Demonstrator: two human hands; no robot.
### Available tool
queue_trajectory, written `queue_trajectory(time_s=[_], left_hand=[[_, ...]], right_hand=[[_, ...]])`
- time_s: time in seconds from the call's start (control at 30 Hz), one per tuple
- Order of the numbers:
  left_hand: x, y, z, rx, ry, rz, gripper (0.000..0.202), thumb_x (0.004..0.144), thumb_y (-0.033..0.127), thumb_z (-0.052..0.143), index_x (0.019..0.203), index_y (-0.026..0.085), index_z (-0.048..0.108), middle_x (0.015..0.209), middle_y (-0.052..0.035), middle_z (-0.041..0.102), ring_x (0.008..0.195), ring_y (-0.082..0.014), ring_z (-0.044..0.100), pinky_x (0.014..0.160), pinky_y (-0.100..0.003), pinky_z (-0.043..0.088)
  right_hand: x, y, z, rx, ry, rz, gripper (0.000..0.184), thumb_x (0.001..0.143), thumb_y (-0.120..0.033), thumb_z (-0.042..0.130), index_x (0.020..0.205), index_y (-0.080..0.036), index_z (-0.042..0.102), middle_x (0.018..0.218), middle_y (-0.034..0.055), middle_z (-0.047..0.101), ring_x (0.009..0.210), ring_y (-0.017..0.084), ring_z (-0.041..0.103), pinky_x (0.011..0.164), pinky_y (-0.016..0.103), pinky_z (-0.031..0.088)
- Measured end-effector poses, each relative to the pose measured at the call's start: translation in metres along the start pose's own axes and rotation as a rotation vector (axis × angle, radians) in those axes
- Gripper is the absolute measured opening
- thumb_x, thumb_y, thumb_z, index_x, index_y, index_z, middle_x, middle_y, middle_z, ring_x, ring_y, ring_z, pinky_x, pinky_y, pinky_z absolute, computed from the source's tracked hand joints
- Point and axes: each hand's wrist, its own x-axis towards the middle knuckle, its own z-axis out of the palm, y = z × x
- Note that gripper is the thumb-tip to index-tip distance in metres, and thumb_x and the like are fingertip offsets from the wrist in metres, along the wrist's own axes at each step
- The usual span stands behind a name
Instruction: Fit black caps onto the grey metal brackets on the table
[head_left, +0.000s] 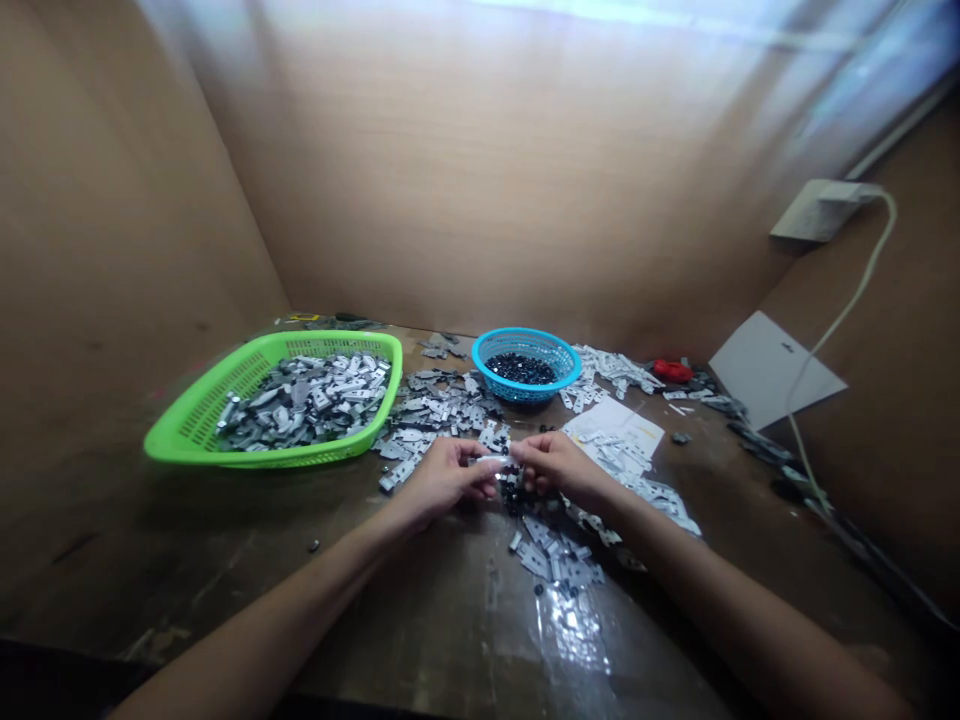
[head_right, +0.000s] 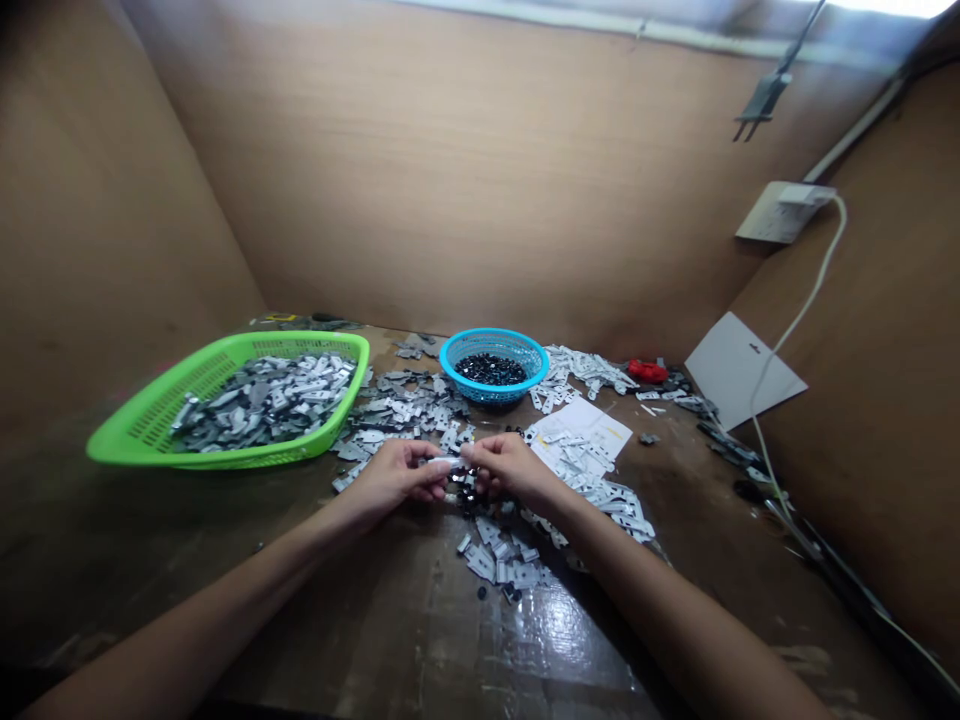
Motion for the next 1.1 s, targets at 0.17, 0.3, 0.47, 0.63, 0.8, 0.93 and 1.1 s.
queue_trajectory(time_s=[0.17,0.3,0.47,0.63,0.8,0.93,1.1], left_hand=[[0.001,-0.003,0.0,0.03,-0.008,0.005,0.038,0.07,0.046,0.061,0.086,0.011,0.063,0.067,-0.0075,0.065,0.057,-0.0136,0.062,0.055,-0.023,0.048],[0.002,-0.004,0.002,0.022,0.001,-0.011,0.038,0.069,0.046,0.062,0.085,0.012,0.063,0.067,-0.0072,0.065,0.059,-0.0143,0.062,0.056,-0.024,0.048],[0.003,-0.002,0.004,0.005,0.036,-0.031,0.039,0.067,0.046,0.064,0.084,0.012,0.063,0.069,-0.0079,0.065,0.061,-0.0146,0.063,0.055,-0.023,0.049],[0.003,-0.003,0.001,-0.017,0.05,-0.034,0.036,0.067,0.045,0.065,0.081,0.012,0.061,0.07,-0.0069,0.064,0.063,-0.0142,0.063,0.054,-0.021,0.048],[0.003,-0.003,0.0,-0.028,-0.024,-0.012,0.036,0.07,0.046,0.061,0.083,0.012,0.061,0.072,-0.0077,0.065,0.064,-0.0138,0.062,0.058,-0.023,0.048],[0.005,-0.004,0.002,-0.005,-0.058,0.064,0.036,0.072,0.045,0.059,0.084,0.012,0.061,0.071,-0.0073,0.065,0.062,-0.0139,0.062,0.058,-0.024,0.048],[0.009,-0.006,0.0,0.002,-0.022,0.079,0.037,0.073,0.046,0.058,0.087,0.011,0.06,0.073,-0.0084,0.065,0.064,-0.0166,0.064,0.057,-0.025,0.049]], right_hand=[[0.001,-0.001,0.001,-0.016,0.002,-0.021,0.046,0.072,-0.054,0.055,0.086,-0.012,0.064,0.05,-0.0016,0.052,0.042,0.007,0.045,0.038,0.016,0.03],[0.001,0.001,0.005,-0.027,0.054,-0.067,0.038,0.069,-0.049,0.062,0.076,-0.012,0.064,0.045,-0.0037,0.049,0.039,0.006,0.039,0.038,0.017,0.027],[0.003,0.005,0.005,0.048,0.076,-0.037,0.037,0.069,-0.05,0.061,0.071,-0.013,0.06,0.046,-0.0038,0.05,0.039,0.006,0.041,0.039,0.018,0.029],[0.001,0.003,0.0,0.013,-0.05,-0.024,0.037,0.07,-0.05,0.06,0.074,-0.013,0.059,0.049,-0.0038,0.048,0.042,0.006,0.041,0.04,0.017,0.029],[-0.003,0.002,0.005,-0.039,-0.001,-0.176,0.033,0.073,-0.046,0.059,0.069,-0.014,0.055,0.049,-0.0052,0.043,0.043,0.006,0.033,0.041,0.018,0.022],[-0.006,0.006,0.013,-0.044,0.114,-0.259,0.032,0.073,-0.043,0.06,0.063,-0.015,0.051,0.052,-0.0044,0.043,0.047,0.007,0.034,0.044,0.019,0.025],[-0.002,0.011,0.011,-0.056,0.119,-0.173,0.032,0.074,-0.045,0.058,0.07,-0.014,0.058,0.053,-0.0019,0.05,0.046,0.008,0.04,0.044,0.02,0.029]])
